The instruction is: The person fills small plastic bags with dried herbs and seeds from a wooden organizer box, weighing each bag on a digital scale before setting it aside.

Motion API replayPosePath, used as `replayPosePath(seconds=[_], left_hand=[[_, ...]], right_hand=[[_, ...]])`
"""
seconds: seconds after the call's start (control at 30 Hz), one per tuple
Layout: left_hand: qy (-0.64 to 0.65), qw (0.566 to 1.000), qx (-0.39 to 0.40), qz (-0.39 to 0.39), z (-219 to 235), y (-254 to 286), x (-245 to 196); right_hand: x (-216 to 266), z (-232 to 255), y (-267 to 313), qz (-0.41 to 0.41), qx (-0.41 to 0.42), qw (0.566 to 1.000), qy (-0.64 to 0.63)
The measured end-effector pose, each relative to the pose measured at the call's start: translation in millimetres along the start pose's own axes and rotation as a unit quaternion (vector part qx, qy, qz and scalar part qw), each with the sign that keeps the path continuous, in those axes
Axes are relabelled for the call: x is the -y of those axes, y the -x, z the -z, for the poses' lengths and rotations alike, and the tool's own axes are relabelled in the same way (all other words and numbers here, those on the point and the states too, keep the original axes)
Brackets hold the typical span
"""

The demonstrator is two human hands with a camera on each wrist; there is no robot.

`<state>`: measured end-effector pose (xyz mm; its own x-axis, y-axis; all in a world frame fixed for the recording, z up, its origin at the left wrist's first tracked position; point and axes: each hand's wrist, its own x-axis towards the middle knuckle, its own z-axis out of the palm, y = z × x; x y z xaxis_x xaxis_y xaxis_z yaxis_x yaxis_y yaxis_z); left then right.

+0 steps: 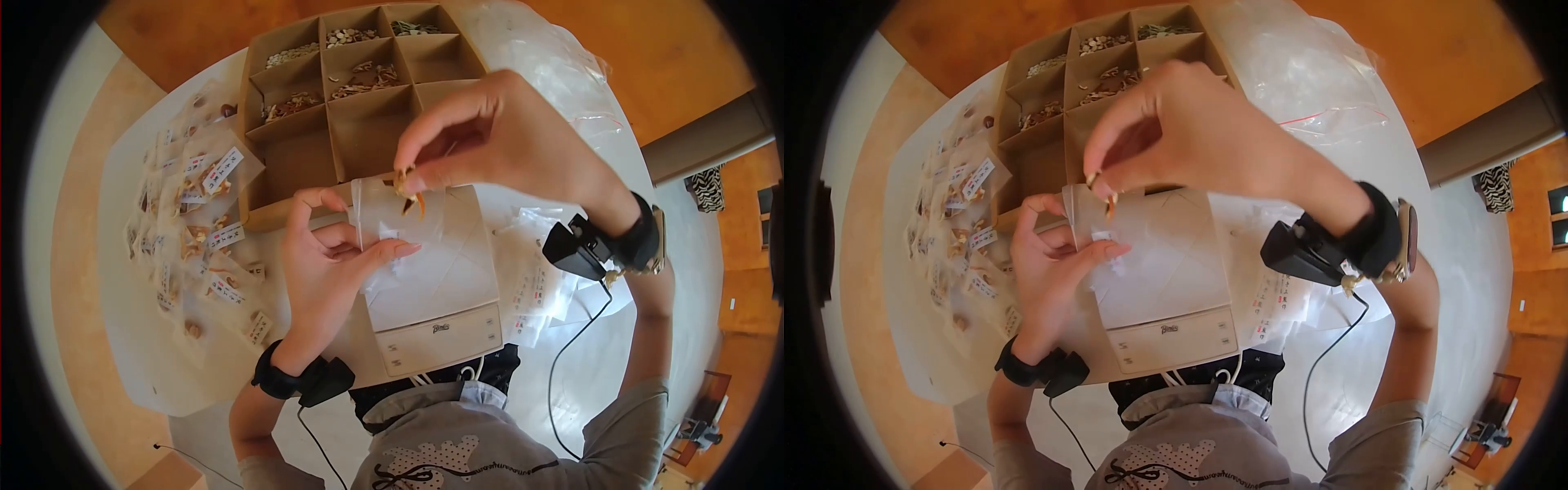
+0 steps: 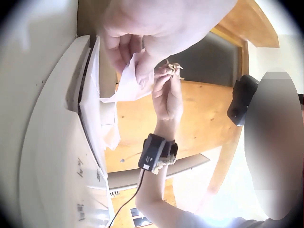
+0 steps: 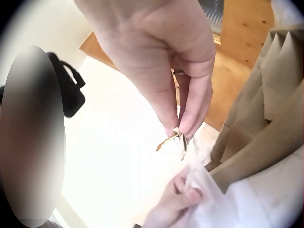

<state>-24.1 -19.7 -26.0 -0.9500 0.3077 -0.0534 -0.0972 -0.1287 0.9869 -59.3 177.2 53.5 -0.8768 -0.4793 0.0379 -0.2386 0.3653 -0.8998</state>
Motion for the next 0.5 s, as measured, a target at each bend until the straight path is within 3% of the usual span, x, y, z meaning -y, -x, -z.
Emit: replayPosePath(seconds=[0.23, 0.33, 0.5], left_hand=[[0.011, 0.999, 0.049, 0.005, 1, 3, 2], [-0.003, 0.998, 0.069, -0.003, 3, 2, 3], [0.029, 0.994, 0.094, 0.056, 5, 0, -5]], right_hand=[[-15, -21, 23, 0.146, -0.046, 0.975, 0.159], [-15, -25, 26, 0.141, -0.037, 0.980, 0.133], [-16, -22, 28, 0.159, -0.032, 0.976, 0.146]])
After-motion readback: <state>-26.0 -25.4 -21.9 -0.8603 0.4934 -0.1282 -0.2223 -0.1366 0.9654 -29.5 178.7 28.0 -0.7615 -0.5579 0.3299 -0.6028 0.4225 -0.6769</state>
